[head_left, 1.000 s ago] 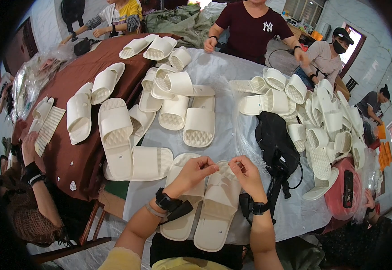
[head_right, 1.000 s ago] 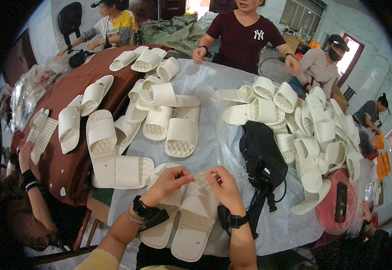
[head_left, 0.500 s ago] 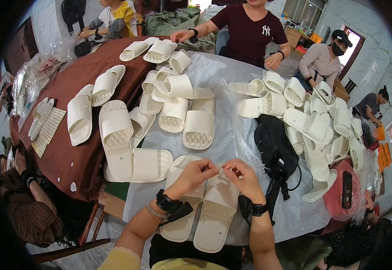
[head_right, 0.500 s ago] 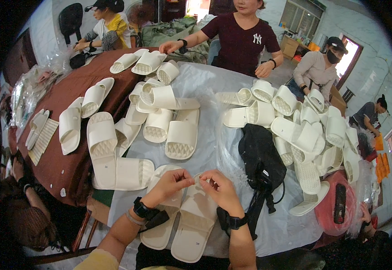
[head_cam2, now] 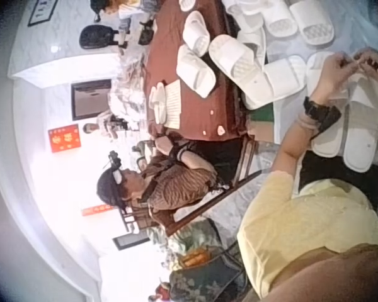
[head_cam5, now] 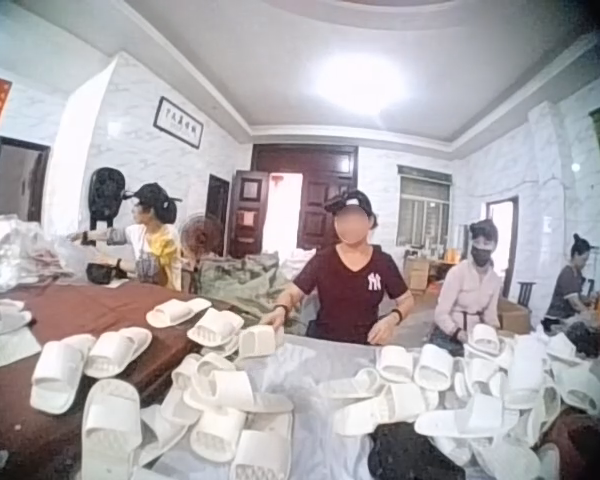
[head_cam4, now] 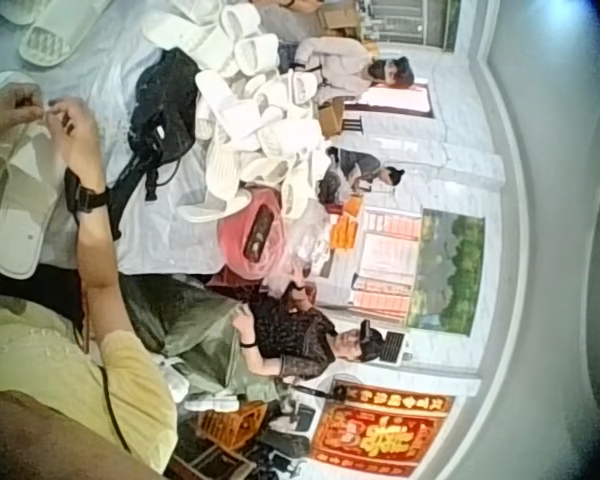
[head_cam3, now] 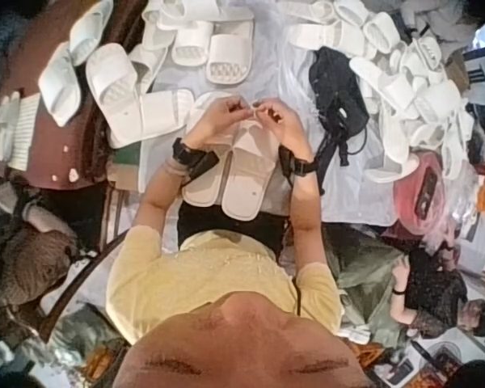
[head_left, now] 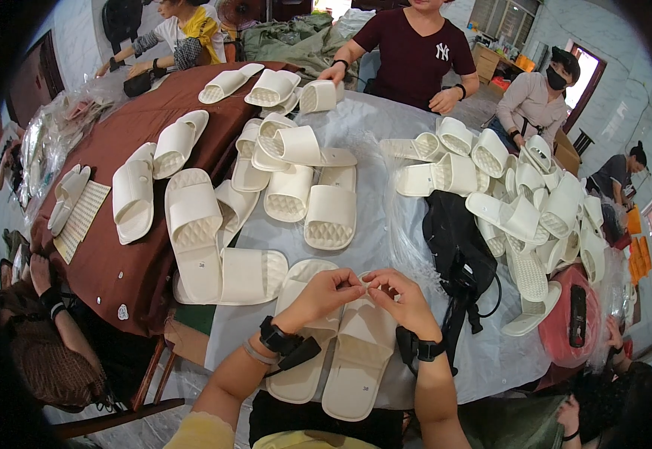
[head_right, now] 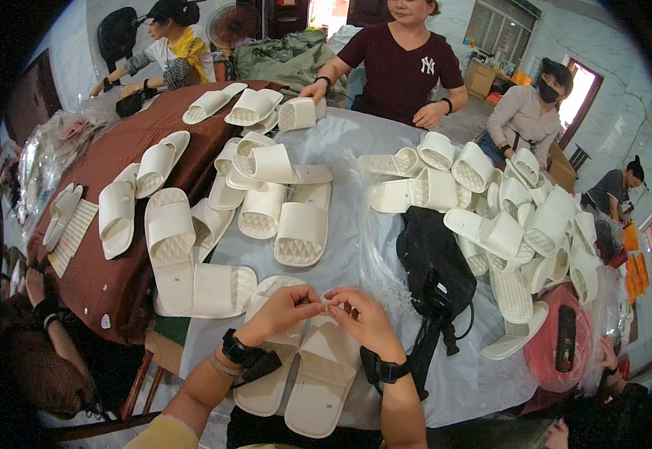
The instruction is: Assembling white slippers by hand with multiple other workers at a table.
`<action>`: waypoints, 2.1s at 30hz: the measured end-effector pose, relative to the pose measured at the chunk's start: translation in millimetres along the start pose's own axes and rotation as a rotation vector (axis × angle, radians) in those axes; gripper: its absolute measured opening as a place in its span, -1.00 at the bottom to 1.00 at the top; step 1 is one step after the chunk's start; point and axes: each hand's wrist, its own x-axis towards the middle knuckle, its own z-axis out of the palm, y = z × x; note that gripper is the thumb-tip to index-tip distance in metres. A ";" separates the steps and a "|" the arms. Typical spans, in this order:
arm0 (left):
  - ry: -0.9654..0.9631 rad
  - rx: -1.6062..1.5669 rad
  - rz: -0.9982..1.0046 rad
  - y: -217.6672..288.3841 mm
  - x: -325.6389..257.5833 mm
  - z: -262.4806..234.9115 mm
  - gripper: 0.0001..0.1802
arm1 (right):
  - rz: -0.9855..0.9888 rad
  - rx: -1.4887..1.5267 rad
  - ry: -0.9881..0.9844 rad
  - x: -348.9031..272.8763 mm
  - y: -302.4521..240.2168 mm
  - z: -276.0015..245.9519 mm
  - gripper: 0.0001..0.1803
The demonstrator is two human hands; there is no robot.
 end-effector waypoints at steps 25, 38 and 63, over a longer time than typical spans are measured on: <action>-0.020 0.022 -0.007 -4.3 1.5 -2.4 -0.85 | 0.037 0.061 0.063 0.1 1.4 -0.6 -0.90; -0.021 0.024 -0.010 -2.7 0.3 -2.8 -0.83 | 0.028 0.059 -0.034 -0.5 -3.2 -0.9 -0.89; -0.059 0.069 0.006 -7.4 -3.8 -3.6 -0.85 | 0.027 -0.033 -0.093 -1.7 -0.7 2.9 -0.84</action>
